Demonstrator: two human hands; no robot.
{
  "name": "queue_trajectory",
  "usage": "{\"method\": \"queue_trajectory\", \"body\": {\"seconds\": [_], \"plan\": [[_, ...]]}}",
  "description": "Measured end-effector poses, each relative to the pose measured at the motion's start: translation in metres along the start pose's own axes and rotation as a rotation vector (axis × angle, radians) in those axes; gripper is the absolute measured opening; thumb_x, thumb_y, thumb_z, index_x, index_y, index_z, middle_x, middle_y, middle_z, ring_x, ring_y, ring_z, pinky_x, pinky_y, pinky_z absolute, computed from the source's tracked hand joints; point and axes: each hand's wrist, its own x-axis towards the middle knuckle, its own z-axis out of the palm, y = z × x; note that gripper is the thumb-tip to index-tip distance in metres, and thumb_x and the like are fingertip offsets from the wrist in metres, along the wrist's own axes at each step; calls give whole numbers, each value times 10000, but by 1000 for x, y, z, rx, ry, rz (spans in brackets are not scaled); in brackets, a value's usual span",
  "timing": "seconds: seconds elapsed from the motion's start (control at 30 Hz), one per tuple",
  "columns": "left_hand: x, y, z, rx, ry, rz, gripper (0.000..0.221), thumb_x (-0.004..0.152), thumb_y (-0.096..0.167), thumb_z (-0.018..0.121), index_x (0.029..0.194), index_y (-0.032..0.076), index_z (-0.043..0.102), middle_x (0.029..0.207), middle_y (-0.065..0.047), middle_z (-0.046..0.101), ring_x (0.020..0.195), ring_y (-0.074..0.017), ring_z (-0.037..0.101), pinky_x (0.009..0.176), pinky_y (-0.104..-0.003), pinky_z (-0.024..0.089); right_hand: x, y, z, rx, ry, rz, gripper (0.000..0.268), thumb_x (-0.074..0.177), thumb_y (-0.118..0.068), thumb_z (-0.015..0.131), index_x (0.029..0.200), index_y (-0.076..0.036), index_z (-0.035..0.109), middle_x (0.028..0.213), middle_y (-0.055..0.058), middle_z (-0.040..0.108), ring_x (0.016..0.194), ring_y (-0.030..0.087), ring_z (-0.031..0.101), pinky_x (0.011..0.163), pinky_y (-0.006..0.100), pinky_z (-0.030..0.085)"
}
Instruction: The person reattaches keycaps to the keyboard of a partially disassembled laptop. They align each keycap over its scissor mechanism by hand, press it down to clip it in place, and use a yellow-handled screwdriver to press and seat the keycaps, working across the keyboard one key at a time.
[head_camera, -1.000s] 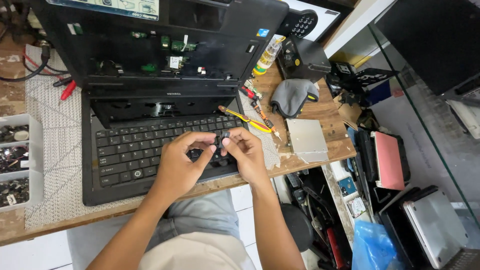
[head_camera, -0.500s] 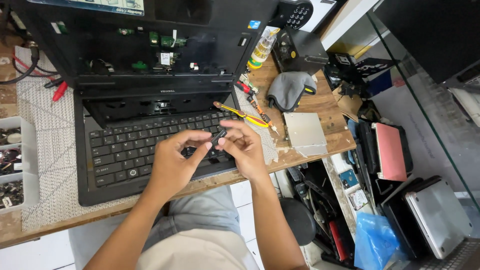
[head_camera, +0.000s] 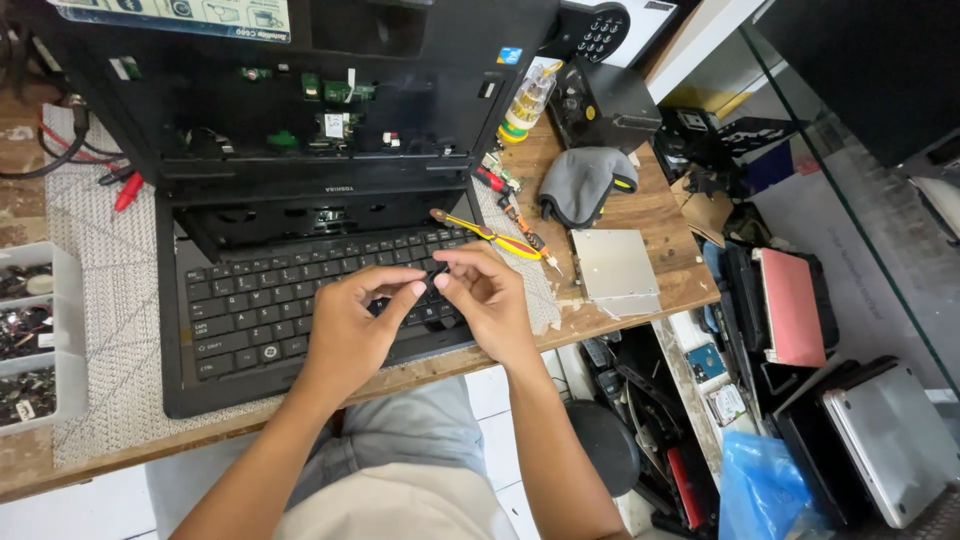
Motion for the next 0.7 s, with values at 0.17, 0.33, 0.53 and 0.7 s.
{"method": "queue_trajectory", "body": {"seconds": [0.17, 0.33, 0.53, 0.7], "plan": [[7, 0, 2, -3, -28, -36, 133, 888, 99, 754, 988, 32, 810, 770, -121, 778, 752, -205, 747, 790, -338, 568, 6, 1, -6, 76, -61, 20, 375, 838, 75, 773, 1207, 57, 703, 1062, 132, 619, 865, 149, 679, 793, 292, 613], [15, 4, 3, 23, -76, -46, 143, 917, 118, 724, 1003, 38, 807, 767, -134, 775, 759, -247, 751, 808, -370, 567, 8, 11, -16, 115, -97, 63, 460, 794, 120, 800, 1236, 98, 673, 1059, 151, 641, 898, 196, 720, 814, 318, 624], [22, 2, 8, 64, -145, -66, 153, 948, 174, 689, 1013, 64, 774, 743, -130, 747, 767, -228, 716, 816, -393, 559, 13, -1, -19, 42, -112, 56, 497, 783, 115, 808, 1258, 76, 668, 1045, 136, 659, 922, 198, 731, 844, 323, 632], [30, 7, 10, 190, -160, 6, 138, 946, 160, 677, 994, 56, 753, 792, -168, 755, 764, -341, 744, 757, -405, 578, 25, -31, -28, -338, -116, -145, 179, 920, 28, 699, 1068, -25, 785, 742, 111, 703, 732, 209, 734, 718, 341, 611]]}}
